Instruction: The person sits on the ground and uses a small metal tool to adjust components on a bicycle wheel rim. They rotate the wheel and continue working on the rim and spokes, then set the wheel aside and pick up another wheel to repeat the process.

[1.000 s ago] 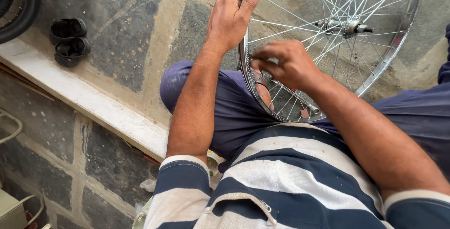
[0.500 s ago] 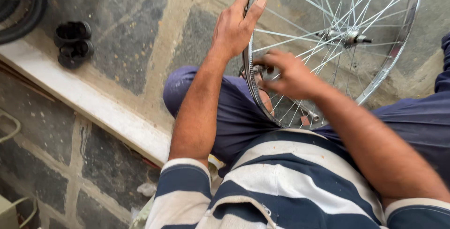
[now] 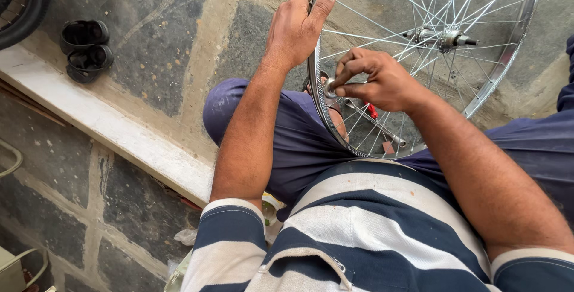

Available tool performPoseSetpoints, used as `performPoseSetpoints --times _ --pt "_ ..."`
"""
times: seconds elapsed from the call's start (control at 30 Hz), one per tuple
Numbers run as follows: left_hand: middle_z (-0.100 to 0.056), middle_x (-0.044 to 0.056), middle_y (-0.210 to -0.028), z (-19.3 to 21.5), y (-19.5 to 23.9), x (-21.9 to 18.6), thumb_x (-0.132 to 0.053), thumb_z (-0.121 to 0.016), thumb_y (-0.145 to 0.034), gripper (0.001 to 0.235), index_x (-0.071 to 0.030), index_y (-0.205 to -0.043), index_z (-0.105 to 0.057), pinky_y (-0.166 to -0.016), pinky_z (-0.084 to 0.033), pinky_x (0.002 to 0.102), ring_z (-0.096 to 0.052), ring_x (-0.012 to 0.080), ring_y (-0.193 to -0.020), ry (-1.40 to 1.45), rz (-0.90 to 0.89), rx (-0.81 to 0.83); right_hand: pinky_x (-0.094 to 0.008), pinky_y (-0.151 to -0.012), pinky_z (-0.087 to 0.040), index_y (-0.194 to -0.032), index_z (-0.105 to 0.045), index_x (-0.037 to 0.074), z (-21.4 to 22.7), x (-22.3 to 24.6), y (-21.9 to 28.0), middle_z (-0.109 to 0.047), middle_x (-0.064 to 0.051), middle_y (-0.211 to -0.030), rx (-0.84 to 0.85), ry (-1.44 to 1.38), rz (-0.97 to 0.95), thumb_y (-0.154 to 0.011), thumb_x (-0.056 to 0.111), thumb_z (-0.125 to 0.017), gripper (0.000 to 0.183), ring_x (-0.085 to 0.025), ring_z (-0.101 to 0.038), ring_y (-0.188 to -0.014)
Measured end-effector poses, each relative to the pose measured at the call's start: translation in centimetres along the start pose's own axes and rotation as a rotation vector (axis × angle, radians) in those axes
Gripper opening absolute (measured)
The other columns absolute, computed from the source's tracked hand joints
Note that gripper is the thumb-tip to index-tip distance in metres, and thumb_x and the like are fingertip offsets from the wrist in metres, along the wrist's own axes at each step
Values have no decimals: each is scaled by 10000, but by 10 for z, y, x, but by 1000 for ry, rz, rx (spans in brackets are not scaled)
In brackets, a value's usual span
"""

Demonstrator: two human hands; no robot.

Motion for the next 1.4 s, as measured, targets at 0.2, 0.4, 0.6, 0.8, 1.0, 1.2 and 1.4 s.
performPoseSetpoints --times 0.2,0.4,0.6,0.8,1.0,1.2,1.4 --pt "-614 38 -635 -1 -1 -1 -645 -463 -1017 576 -100 -976 -643 -596 -496 410 -649 199 -615 19 -42 -27 -440 -729 -567 -1152 -676 106 -13 -11 -3 -730 -54 -935 -109 628 -49 -875 286 -847 372 -252 -702 -819" --pt "-590 43 -618 -1 -3 -2 -639 -472 -1018 571 -98 -955 -642 -577 -485 409 -631 198 -590 13 -49 -27 -394 -723 -574 -1097 -698 113 -11 3 1 -706 -100 -953 -87 423 198 -864 250 -818 296 -203 -713 -829" --pt "-583 36 -597 0 -1 -2 -637 -467 -1019 558 -108 -1007 -644 -563 -472 410 -630 190 -570 9 -62 -30 -333 -820 -625 -1059 -674 99 2 -4 3 -738 -45 -1009 -168 205 77 -1001 182 -735 118 -162 -739 -937" --pt "-573 22 -588 0 0 -3 -634 -470 -1025 547 -123 -982 -659 -558 -478 402 -638 182 -569 -8 -80 -40 -338 -917 -631 -866 -645 70 9 18 9 -712 -65 -1124 -84 197 326 -821 59 -841 202 -208 -724 -1070" --pt "-566 17 -581 -3 0 -1 -644 -458 -1026 552 -136 -979 -666 -535 -472 398 -627 170 -552 -24 -58 -24 -325 -897 -586 -850 -656 75 12 17 10 -712 -54 -1174 -152 266 307 -820 57 -859 206 -198 -724 -1082" --pt "-593 16 -582 0 2 -5 -637 -455 -1022 543 -146 -1079 -682 -536 -480 390 -650 158 -551 -14 -106 -59 -331 -819 -624 -930 -712 76 6 21 13 -718 -67 -1184 -184 386 382 -821 146 -867 202 -213 -736 -1003" --pt "-601 17 -591 -1 0 -6 -635 -454 -1034 546 -140 -1081 -681 -557 -499 396 -668 169 -567 -10 -92 -37 -309 -719 -632 -1083 -778 181 -1 -16 -3 -791 -41 -1025 -61 257 -81 -976 281 -723 157 -169 -759 -844"
Point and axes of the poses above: each hand's wrist, its own y-axis away from the middle knuckle, its own z-axis out of the back of the hand, x = y × z, the point moved 7 cm from there along -y, towards the middle knuckle
